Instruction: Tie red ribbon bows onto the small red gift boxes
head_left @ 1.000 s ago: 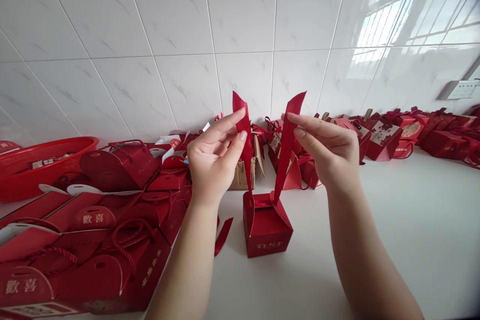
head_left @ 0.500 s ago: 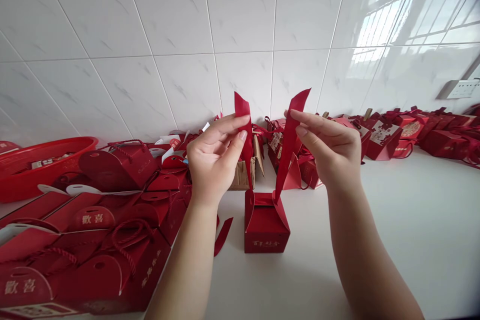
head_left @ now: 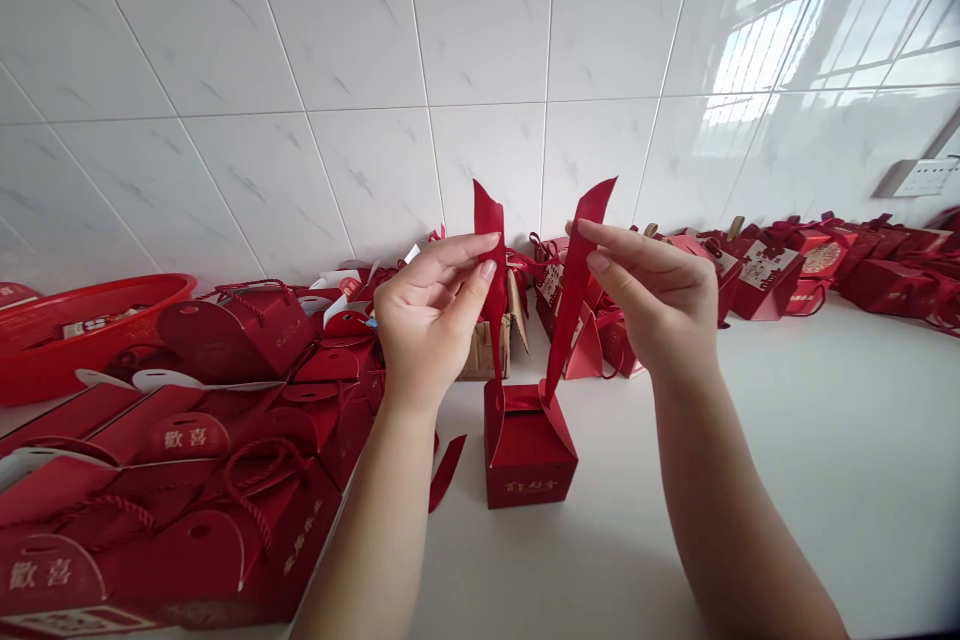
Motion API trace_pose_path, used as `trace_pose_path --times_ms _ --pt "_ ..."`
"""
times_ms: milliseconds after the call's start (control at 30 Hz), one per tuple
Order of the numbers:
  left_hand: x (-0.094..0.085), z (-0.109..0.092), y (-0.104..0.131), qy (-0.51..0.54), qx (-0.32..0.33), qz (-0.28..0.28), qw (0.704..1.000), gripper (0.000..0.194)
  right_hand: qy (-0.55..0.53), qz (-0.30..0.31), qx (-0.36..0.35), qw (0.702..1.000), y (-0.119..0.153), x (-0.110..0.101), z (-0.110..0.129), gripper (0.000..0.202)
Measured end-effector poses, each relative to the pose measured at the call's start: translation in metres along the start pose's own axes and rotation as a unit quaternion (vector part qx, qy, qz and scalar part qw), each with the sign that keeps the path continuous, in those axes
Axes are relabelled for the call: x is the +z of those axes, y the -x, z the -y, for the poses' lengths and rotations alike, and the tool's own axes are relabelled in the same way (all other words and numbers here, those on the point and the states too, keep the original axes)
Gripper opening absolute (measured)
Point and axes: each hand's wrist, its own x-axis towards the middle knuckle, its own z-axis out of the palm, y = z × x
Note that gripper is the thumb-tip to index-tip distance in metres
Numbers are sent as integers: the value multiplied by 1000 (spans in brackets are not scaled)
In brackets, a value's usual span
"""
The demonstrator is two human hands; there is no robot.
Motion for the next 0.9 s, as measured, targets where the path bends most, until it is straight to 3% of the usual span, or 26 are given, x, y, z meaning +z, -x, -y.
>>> trace_pose_path --times_ms 200,300,400,567,800,900 --pt "0 -6 1 0 -9 39 999 12 -45 24 88 995 -1 8 1 22" --pt "1 -11 2 23 -71 111 991 25 -61 43 129 989 -2 13 2 38" --pt "2 -13 3 51 -129 157 978 32 -72 90 160 980 -2 15 1 28" --pt "3 -10 1 35 -121 152 980 17 -55 126 191 972 0 16 0 6" --pt "3 -8 -1 27 -143 104 984 28 -74 188 217 955 0 13 4 15" --pt "1 -6 -2 34 -150 124 980 26 -92 207 214 950 0 12 5 17"
